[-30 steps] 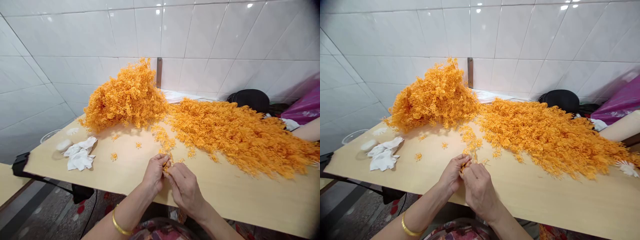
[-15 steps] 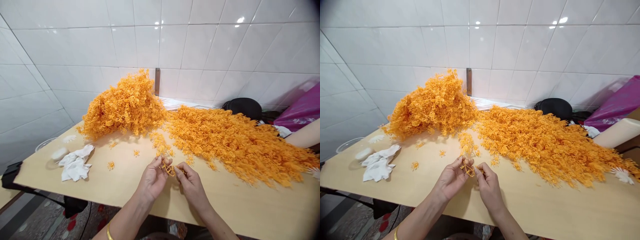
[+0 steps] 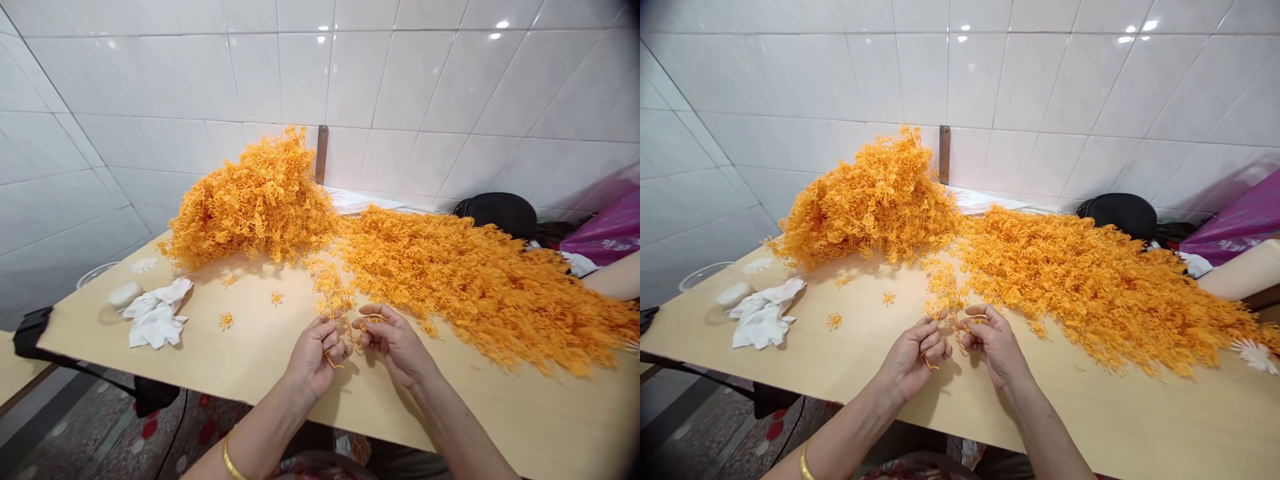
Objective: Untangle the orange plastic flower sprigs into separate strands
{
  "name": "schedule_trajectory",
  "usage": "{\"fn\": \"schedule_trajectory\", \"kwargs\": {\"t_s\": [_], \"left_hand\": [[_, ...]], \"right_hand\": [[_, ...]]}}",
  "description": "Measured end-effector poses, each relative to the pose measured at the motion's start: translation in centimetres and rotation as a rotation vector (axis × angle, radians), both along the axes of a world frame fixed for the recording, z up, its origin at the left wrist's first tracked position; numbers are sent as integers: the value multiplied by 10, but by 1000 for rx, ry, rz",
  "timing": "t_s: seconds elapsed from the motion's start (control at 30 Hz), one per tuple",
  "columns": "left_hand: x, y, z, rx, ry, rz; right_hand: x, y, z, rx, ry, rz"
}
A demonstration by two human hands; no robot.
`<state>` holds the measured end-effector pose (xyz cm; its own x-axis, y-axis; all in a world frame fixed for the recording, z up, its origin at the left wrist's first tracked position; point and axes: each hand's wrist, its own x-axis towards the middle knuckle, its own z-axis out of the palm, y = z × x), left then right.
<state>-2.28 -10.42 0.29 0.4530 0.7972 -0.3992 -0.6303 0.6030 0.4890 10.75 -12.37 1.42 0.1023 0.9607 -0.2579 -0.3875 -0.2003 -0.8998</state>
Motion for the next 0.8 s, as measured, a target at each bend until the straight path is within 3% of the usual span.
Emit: {"fn": "schedule_trajectory", "kwargs": {"t_s": [0.13, 0.3, 0.4, 0.6, 0.7, 0.8], "left_hand": [[1, -3, 0, -1, 30, -40], [-1, -5, -2, 44, 115, -103], [0, -1, -4, 45, 149, -120], [9, -2, -2, 86, 141, -70], [4, -6, 0, 111, 160, -31], [-4, -8, -2, 127, 208, -5]], "right_hand": [[-9, 10, -12, -32, 89, 88], [-11, 26, -15, -25, -35, 186], [-15, 28, -17, 63, -96, 167], [-15, 36, -18, 193, -269, -180], [13, 45, -5, 193, -254, -484], [46, 44, 13, 201, -271, -597]]}}
